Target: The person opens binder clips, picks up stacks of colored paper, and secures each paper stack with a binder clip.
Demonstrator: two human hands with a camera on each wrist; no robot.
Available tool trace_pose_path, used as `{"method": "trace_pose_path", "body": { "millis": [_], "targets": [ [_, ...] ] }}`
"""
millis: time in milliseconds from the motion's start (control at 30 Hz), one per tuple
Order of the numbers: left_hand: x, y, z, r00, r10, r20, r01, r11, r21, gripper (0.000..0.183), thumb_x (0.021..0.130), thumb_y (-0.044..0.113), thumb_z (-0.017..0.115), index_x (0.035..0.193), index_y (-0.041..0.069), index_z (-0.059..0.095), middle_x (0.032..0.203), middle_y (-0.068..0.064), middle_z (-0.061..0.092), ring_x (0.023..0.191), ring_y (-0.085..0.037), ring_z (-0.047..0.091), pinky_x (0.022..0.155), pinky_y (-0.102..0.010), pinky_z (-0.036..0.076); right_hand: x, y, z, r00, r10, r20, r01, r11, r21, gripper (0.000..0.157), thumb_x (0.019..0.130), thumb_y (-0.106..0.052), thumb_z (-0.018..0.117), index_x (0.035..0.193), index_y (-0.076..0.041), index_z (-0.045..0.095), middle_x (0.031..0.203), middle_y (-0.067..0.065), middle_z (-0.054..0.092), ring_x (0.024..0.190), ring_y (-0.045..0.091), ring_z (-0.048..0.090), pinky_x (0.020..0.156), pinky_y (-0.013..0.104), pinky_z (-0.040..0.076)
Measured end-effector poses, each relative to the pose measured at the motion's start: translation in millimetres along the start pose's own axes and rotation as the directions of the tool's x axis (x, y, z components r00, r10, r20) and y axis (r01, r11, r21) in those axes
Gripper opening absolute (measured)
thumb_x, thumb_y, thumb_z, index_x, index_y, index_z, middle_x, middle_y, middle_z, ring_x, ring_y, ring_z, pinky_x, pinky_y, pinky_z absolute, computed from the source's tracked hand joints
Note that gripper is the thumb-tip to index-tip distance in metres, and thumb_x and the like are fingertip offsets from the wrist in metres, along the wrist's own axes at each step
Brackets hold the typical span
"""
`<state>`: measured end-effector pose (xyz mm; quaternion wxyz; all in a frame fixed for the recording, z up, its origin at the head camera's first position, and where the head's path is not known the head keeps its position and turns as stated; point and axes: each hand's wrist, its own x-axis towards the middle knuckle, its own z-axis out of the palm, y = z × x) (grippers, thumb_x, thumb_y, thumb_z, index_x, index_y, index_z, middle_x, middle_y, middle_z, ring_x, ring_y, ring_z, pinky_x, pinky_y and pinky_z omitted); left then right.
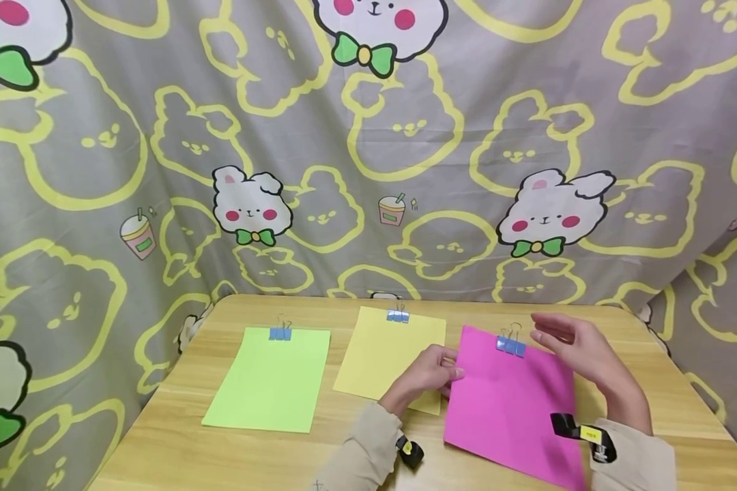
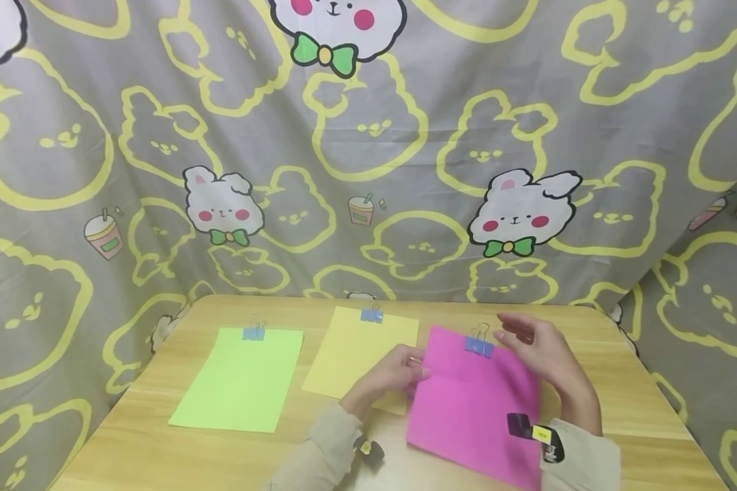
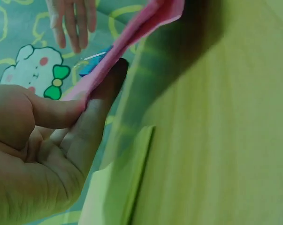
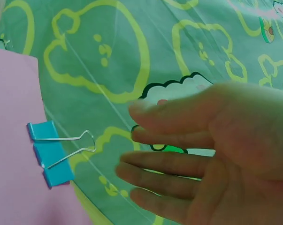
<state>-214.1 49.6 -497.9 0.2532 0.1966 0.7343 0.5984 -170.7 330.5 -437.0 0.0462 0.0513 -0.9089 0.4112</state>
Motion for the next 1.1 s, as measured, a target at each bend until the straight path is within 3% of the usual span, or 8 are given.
{"method": "trace_pose_path", "body": {
  "millis": [100, 200, 467, 633, 733, 833, 967, 1100],
  "targets": [
    [0.6, -1.4, 3.5, 1.000, -0.015, -0.017, 0.015, 1.000, -0.021, 0.018, 0.100, -0.004, 0.059, 0.112, -0.006, 0.071, 0.084, -0.015, 0.075, 0.065, -0.025, 0.073, 0.060, -0.035, 0.061, -0.1, 2.6, -1.3, 0.999, 0.003, -0.051, -0.006, 0.997, -0.073, 0.054, 0.103, -0.028, 0.065, 0.140, 0.010, 0.054, 0.135, 0.034, 0.058, 0.123, 0.054, 0.055, 0.094, 0.043, 0.055],
    [0.7, -2.4, 8.6, 0.998, -0.037, -0.043, 0.036, 0.999, -0.025, 0.018, 0.099, -0.004, 0.060, 0.112, -0.006, 0.071, 0.082, -0.014, 0.074, 0.063, -0.022, 0.071, 0.059, -0.036, 0.061, -0.8, 5.0, -2.4, 0.997, -0.002, -0.077, -0.007, 0.994, -0.113, 0.051, 0.103, -0.024, 0.065, 0.138, 0.011, 0.054, 0.134, 0.037, 0.056, 0.122, 0.057, 0.054, 0.098, 0.062, 0.047],
    [0.5, -0.8, 21.5, 0.991, -0.099, -0.095, 0.099, 0.995, -0.007, 0.012, 0.098, 0.001, 0.066, 0.108, -0.003, 0.070, 0.076, -0.011, 0.072, 0.066, -0.024, 0.072, 0.058, -0.038, 0.061, -8.8, 8.4, -7.8, 0.996, 0.026, -0.086, -0.038, 0.990, -0.139, 0.052, 0.103, -0.024, 0.064, 0.138, 0.012, 0.053, 0.137, 0.039, 0.053, 0.125, 0.057, 0.051, 0.099, 0.063, 0.045],
    [-1.0, 4.2, 10.9, 0.988, -0.112, -0.106, 0.112, 0.994, -0.005, 0.025, 0.101, 0.007, 0.065, 0.120, -0.008, 0.066, 0.080, -0.015, 0.073, 0.072, -0.033, 0.074, 0.061, -0.039, 0.062, -11.4, 8.6, -9.5, 0.995, 0.057, -0.080, -0.067, 0.989, -0.133, 0.056, 0.104, -0.026, 0.063, 0.142, 0.012, 0.048, 0.141, 0.041, 0.047, 0.127, 0.059, 0.046, 0.100, 0.065, 0.044],
    [-3.4, 6.6, -8.0, 0.995, -0.046, -0.087, 0.051, 0.998, 0.049, 0.027, 0.104, 0.007, 0.059, 0.124, -0.010, 0.064, 0.091, -0.021, 0.073, 0.086, -0.037, 0.074, 0.069, -0.041, 0.062, -5.7, 7.5, -6.1, 0.994, 0.030, -0.106, -0.043, 0.992, -0.121, 0.057, 0.104, -0.024, 0.063, 0.144, 0.012, 0.046, 0.142, 0.040, 0.046, 0.129, 0.059, 0.045, 0.100, 0.066, 0.043],
    [-6.2, 6.4, -30.2, 0.996, 0.085, -0.032, -0.080, 0.990, 0.118, 0.030, 0.108, 0.006, 0.049, 0.130, -0.010, 0.061, 0.114, -0.028, 0.069, 0.108, -0.042, 0.068, 0.084, -0.046, 0.060, 0.1, 4.8, -1.6, 0.987, 0.001, -0.163, -0.018, 0.995, -0.100, 0.054, 0.104, -0.021, 0.061, 0.147, 0.009, 0.046, 0.144, 0.039, 0.046, 0.130, 0.058, 0.044, 0.101, 0.066, 0.042],
    [-12.9, 1.6, -57.6, 0.967, 0.255, 0.000, -0.245, 0.928, 0.281, 0.038, 0.112, 0.014, 0.039, 0.138, -0.007, 0.057, 0.139, -0.026, 0.058, 0.129, -0.042, 0.056, 0.103, -0.051, 0.050, 4.3, 2.7, 3.9, 0.974, -0.024, -0.226, 0.000, 0.994, -0.106, 0.053, 0.104, -0.018, 0.061, 0.148, 0.007, 0.045, 0.144, 0.040, 0.046, 0.130, 0.058, 0.044, 0.101, 0.068, 0.041],
    [-25.0, -3.8, -82.7, 0.946, 0.321, -0.055, -0.265, 0.857, 0.442, 0.043, 0.113, 0.019, 0.036, 0.147, -0.003, 0.048, 0.153, -0.024, 0.046, 0.142, -0.040, 0.043, 0.116, -0.051, 0.036, 8.0, 5.3, 12.1, 0.974, -0.080, -0.213, 0.044, 0.984, -0.170, 0.055, 0.103, -0.021, 0.063, 0.149, 0.004, 0.046, 0.143, 0.039, 0.046, 0.125, 0.061, 0.046, 0.097, 0.071, 0.043]
  ]
}}
